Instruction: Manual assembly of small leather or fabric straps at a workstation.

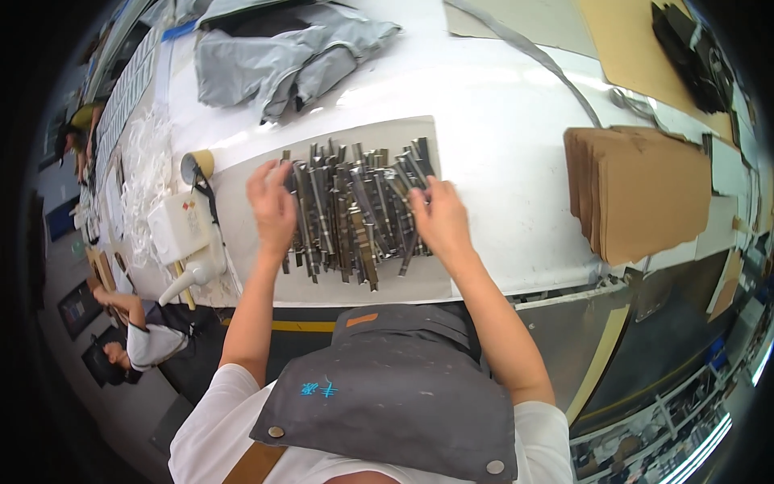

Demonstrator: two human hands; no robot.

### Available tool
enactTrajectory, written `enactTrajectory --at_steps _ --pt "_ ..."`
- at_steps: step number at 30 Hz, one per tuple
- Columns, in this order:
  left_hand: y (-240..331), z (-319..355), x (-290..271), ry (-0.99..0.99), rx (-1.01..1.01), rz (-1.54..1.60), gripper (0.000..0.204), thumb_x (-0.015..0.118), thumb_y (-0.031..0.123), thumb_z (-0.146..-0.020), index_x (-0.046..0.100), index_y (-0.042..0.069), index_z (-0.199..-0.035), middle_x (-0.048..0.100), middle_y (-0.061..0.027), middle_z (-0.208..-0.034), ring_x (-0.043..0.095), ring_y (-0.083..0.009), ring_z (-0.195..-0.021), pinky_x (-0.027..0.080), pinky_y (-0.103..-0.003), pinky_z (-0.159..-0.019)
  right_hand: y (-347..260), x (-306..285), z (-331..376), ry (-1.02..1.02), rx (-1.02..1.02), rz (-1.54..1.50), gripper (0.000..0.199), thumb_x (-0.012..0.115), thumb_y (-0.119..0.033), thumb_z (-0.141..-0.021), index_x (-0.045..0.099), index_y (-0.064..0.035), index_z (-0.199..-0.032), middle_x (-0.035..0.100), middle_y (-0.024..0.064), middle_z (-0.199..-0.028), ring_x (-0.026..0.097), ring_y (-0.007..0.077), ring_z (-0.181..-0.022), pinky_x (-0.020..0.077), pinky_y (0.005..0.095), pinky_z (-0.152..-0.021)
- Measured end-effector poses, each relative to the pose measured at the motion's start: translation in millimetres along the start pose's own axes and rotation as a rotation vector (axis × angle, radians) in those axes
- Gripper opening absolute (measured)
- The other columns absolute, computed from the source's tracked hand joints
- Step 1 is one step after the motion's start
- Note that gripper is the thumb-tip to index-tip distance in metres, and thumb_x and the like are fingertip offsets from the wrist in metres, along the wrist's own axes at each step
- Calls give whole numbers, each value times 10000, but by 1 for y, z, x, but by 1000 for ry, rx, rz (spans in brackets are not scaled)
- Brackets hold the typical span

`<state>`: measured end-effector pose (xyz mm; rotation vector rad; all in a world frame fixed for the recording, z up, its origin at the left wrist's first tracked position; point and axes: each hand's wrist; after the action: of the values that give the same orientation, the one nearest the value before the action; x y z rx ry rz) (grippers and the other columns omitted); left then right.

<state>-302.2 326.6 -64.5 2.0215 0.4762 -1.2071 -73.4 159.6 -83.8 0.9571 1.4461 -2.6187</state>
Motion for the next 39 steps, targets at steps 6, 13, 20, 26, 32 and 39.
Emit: enactTrajectory --at_steps 6,13,20,26,32,39 --pt "-158 113 -22 -74 -615 -338 452 581 34 -809 535 1 -1258 522 -247 -1192 482 -417 -1121 389 -503 -982 69 7 -15 229 -84 353 267 503 -90 -920 608 57 -1116 626 262 -1001 599 441 -941 493 459 -839" --pt "-191 136 -23 -154 -1061 -368 477 612 152 -824 494 -16 -1255 475 -279 -1253 442 -470 -1165 413 -531 -976 73 1 -19 -27 302 -202 218 565 -119 -952 653 20 -1094 661 64 -786 576 127 -636 487 253 -589" --pt "-191 132 -47 -56 -1100 -281 432 690 221 -783 587 10 -1145 561 -213 -1191 525 -391 -1138 442 -477 -945 76 -8 -10 -93 380 -397 270 574 -119 -950 629 0 -1187 652 5 -906 553 48 -726 452 203 -613" --pt "-185 131 -65 11 -990 -32 406 770 300 -764 661 -14 -997 659 -183 -937 625 -326 -913 483 -331 -849 76 -23 -13 -232 324 -385 214 581 -123 -933 650 -32 -1114 649 -15 -897 560 48 -726 459 209 -621" --pt "-209 146 -100 -190 -1165 719 446 709 335 -887 647 -41 -1119 677 -71 -1046 606 -149 -913 495 -311 -809 71 -18 -16 -424 334 -344 172 547 -183 -984 652 -55 -1029 628 -23 -803 556 69 -678 466 228 -601" --pt "-200 124 -117 -458 -990 452 475 677 338 -910 624 -59 -1165 665 -79 -1049 598 -132 -932 484 -283 -832 101 -2 -9 -312 148 -293 233 490 -199 -1021 627 -12 -994 550 -29 -754 448 65 -659 401 249 -580"
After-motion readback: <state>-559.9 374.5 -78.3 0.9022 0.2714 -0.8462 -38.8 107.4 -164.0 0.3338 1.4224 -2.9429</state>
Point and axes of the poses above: each hand's wrist, its own z-axis away from the middle knuckle, its own x-axis out of the palm, y = z × x
